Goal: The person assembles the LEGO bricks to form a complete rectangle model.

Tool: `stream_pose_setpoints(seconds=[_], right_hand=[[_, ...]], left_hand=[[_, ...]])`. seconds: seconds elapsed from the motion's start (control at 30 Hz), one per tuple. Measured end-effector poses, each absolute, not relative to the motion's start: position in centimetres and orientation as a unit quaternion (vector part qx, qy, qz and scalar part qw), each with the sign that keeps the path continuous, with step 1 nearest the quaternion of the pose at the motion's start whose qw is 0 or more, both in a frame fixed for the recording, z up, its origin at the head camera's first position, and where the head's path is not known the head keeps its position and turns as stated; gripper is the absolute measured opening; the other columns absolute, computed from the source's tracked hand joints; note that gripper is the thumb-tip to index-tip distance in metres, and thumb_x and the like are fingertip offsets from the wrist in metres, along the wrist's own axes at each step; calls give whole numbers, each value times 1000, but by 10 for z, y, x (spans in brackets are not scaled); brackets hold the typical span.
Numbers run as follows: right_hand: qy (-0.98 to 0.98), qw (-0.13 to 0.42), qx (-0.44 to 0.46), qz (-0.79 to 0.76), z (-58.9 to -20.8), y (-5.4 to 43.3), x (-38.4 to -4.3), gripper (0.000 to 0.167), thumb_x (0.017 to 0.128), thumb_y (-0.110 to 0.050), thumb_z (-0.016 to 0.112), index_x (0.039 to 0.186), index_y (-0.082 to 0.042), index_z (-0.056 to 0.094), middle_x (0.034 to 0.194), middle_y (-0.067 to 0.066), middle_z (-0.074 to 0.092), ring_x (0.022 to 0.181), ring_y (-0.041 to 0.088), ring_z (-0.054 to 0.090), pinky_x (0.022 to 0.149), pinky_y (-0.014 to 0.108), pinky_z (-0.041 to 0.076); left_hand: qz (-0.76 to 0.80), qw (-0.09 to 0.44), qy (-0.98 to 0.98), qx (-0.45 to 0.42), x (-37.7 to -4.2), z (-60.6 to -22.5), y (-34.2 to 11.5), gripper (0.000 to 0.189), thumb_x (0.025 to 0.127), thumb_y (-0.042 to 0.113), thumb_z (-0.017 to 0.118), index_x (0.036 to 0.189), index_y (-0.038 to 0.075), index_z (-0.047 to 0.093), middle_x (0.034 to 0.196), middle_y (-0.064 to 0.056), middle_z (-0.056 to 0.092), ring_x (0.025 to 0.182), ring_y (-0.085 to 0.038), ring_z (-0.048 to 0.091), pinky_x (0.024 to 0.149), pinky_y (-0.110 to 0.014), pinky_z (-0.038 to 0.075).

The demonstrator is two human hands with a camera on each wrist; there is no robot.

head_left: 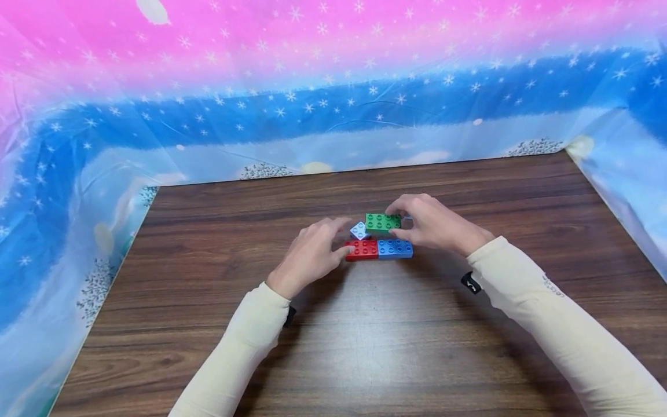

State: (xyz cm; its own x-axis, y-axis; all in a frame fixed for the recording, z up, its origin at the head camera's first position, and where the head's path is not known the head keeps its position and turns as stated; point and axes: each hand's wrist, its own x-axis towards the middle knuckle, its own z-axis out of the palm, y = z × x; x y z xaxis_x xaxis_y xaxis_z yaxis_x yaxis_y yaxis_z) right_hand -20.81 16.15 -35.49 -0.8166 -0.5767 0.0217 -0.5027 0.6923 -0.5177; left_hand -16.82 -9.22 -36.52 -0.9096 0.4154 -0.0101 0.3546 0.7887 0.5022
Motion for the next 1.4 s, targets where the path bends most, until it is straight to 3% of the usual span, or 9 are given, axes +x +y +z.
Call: stream_pose_setpoints(seconds=[0.17, 0.8, 1.27, 1.4], right_hand=[[915, 69, -306, -255, -358, 160, -204, 37, 90, -14, 79, 122, 0, 69, 115, 12, 68, 90, 25, 59, 80, 38, 51], [896, 106, -326, -283, -368, 159, -197, 35, 90, -10, 78, 122, 2, 68, 119, 15, 66, 99, 24, 70, 83, 37, 58], [896, 101, -333, -275, -370, 157, -195, 33, 90, -10, 78, 120, 3, 69, 117, 16, 68, 97, 22, 69, 83, 38, 58], [897, 96, -337, -269, -371, 156, -195, 32, 90, -10, 78, 119, 1, 70, 117, 14, 68, 95, 20, 68, 83, 39, 57]], left_hand=[[250, 58, 943, 211, -167, -367, -89, 55, 95, 23, 75, 145, 11, 56, 123, -11, 66, 109, -24, 64, 88, -45, 53], [216, 53, 948, 229, -165, -371, -83, 57, 93, 24, 77, 144, 7, 56, 116, -12, 67, 88, -21, 58, 78, -40, 51], [237, 49, 943, 227, -165, -374, -76, 48, 95, 26, 74, 137, 5, 62, 113, -12, 68, 89, -21, 61, 78, -39, 53], [242, 48, 943, 223, -165, -374, -75, 46, 95, 26, 74, 135, 6, 63, 110, -11, 68, 87, -19, 59, 74, -36, 52]])
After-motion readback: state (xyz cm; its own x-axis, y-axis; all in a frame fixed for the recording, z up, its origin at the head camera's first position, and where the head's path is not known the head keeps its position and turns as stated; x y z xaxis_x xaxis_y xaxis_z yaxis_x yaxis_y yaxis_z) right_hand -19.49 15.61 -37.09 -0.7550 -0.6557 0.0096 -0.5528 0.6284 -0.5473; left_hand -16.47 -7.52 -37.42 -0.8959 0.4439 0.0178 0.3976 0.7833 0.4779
